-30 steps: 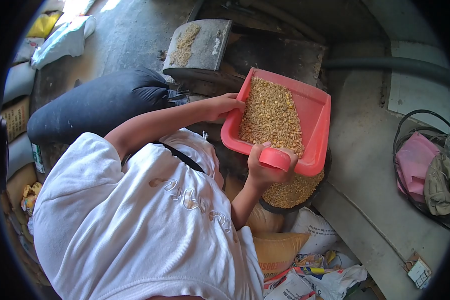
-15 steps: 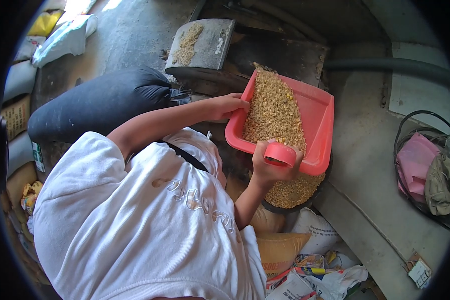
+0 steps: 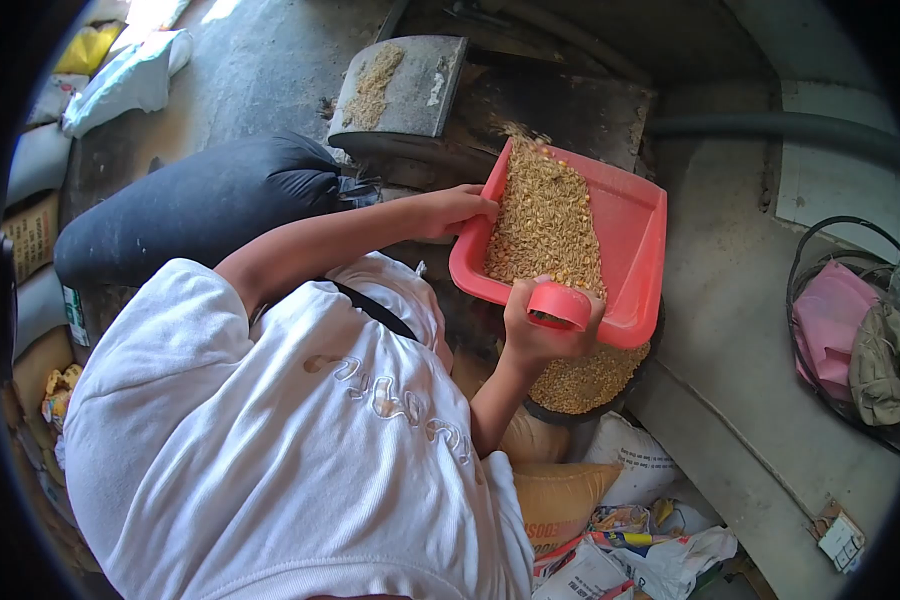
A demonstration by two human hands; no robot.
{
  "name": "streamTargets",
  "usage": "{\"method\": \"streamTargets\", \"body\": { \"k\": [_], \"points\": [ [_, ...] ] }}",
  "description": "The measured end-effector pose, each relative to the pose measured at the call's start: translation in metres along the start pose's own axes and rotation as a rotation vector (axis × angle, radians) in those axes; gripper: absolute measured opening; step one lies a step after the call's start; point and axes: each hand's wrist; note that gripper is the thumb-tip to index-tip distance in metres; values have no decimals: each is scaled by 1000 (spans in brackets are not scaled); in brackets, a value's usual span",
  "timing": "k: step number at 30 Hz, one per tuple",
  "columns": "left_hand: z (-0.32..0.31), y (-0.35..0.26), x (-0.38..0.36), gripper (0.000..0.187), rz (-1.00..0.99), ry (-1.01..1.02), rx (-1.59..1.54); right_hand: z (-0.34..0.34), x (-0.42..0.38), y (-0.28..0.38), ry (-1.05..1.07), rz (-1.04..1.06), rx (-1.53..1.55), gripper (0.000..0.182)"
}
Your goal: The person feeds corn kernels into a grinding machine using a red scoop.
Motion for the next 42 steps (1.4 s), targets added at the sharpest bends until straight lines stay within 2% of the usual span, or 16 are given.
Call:
{"method": "streamTargets", "body": {
  "k": [42],
  "points": [
    [1,1,-2,48,20,69,-43,-1,3,6,16,0,6,18]
  ]
}}
Point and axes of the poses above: each hand's wrist, its own x-axis towards the middle knuckle, its own z-axis out of the back of the hand, y = z × x, and after that the axes turned 14 degrees about y, right-handed
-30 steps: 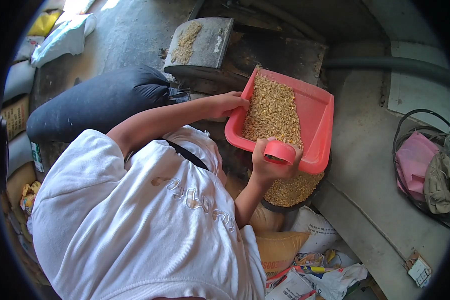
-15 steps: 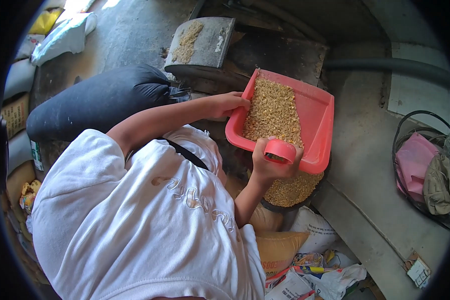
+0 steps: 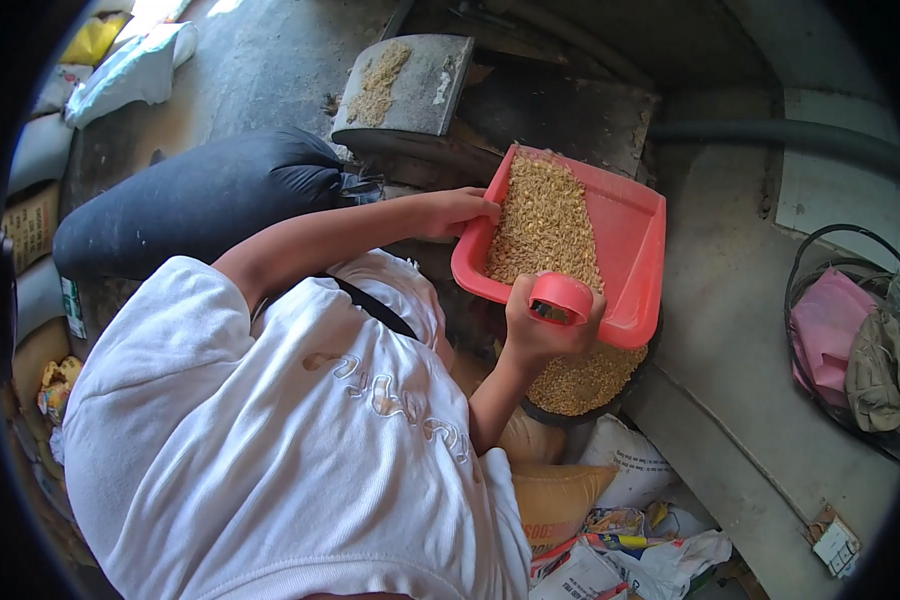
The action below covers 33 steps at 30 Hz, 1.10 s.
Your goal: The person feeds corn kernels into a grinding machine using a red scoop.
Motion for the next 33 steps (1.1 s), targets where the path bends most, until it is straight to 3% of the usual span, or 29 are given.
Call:
{"method": "streamTargets", "body": {
  "k": [7,33],
  "points": [
    [2,2,2,48,1,-16,0,-2,0,0,-22,17,29,26],
    [0,6,6,45,-22,13,-4,3,-6,-2,1,39,7,18]
  ]
}}
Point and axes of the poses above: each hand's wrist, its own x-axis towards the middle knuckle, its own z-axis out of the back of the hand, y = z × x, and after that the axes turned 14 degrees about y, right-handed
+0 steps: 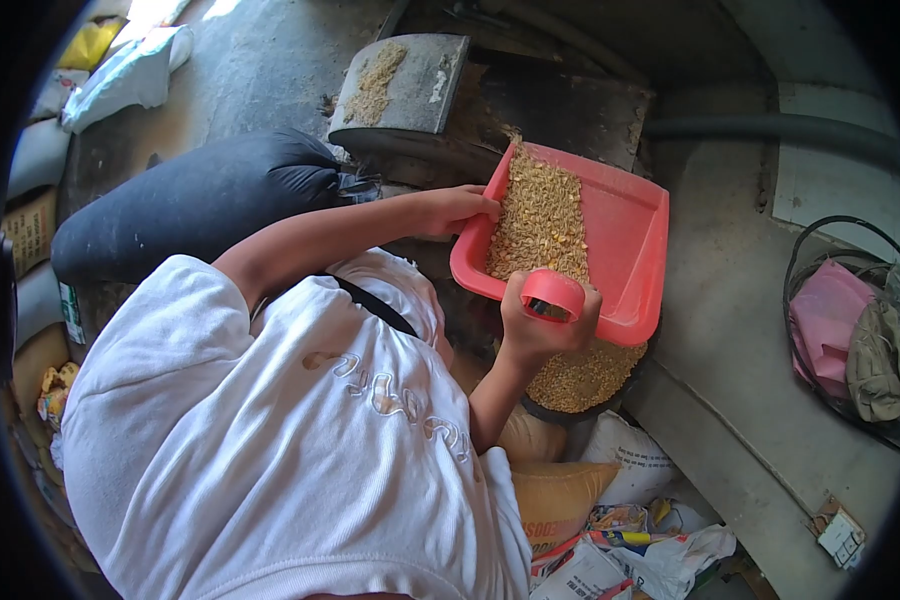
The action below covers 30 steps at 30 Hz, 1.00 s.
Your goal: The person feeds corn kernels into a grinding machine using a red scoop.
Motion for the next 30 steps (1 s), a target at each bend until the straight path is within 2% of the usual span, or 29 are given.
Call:
{"method": "streamTargets", "body": {
  "k": [4,6,10,12,16,18,30],
  "points": [
    [-9,-10,-9,45,5,-20,37,2,0,2,0,-50,27,18],
    [-10,-9,-10,45,-3,-14,31,2,4,4,7,66,-44,18],
    [-11,-9,-9,46,-8,-7,28,6,5,8,6,2,-65,18],
    [-16,-10,-11,46,-3,-11,22,4,7,6,-13,108,-30,18],
    [-20,-15,-13,46,-24,-20,42,8,6,6,-51,-1,33,17],
    [-21,-12,-10,46,-15,-28,31,6,11,9,-61,101,-16,16],
    [-11,-12,-4,46,-10,-27,-8,1,10,4,-59,122,-80,19]
  ]
}}
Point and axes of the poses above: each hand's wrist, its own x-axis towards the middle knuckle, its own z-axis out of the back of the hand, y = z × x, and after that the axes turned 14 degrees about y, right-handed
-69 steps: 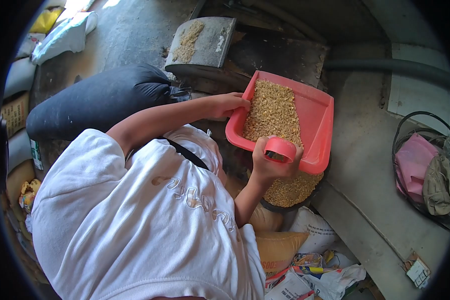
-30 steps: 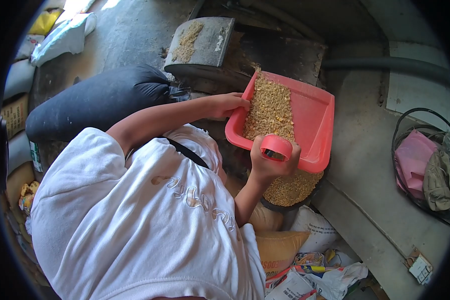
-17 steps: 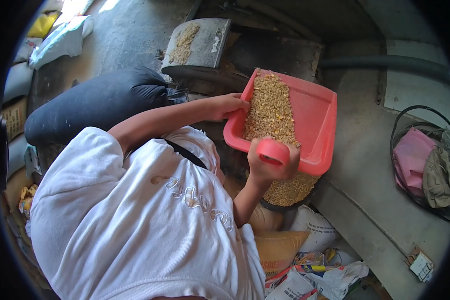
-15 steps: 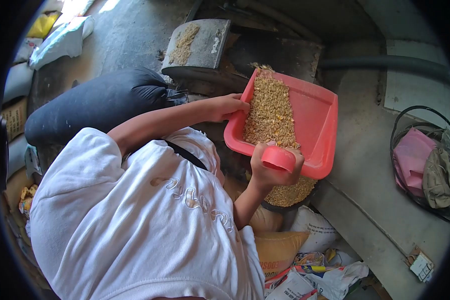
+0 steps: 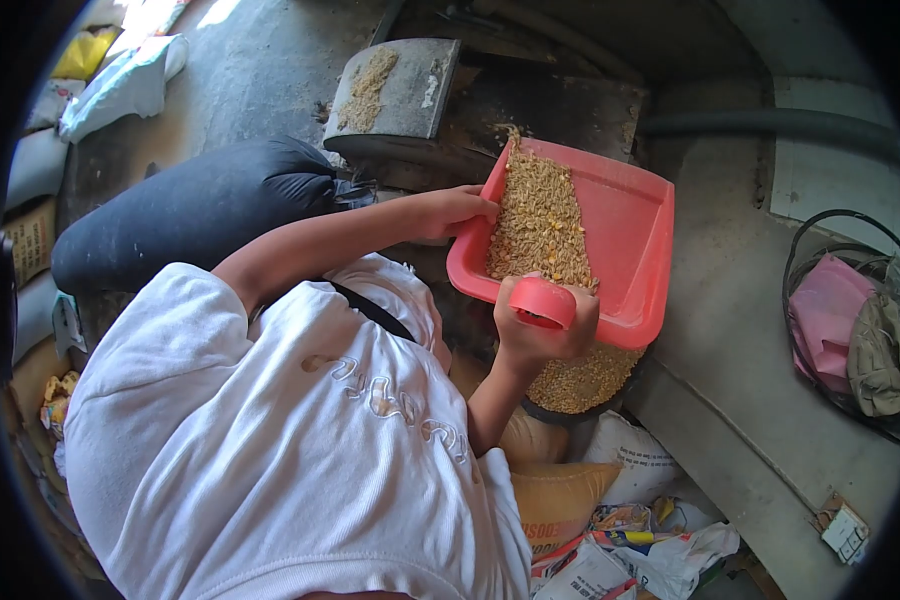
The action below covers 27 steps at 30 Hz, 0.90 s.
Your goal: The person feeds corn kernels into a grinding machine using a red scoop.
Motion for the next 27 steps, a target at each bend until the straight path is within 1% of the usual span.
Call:
{"method": "streamTargets", "body": {
  "k": [12,16,21,25,27],
  "points": [
    [3,-1,-2,46,6,23,-46,-3,2,1,70,7,35,20],
    [5,0,0,45,-1,31,-50,-2,2,1,59,12,28,20],
    [6,0,2,44,7,20,-36,-4,0,1,77,-19,114,20],
    [8,2,3,44,2,25,-39,-4,-1,1,65,-2,63,19],
    [9,3,4,44,2,42,-40,-6,-4,-2,60,-32,132,19]
  ]
}}
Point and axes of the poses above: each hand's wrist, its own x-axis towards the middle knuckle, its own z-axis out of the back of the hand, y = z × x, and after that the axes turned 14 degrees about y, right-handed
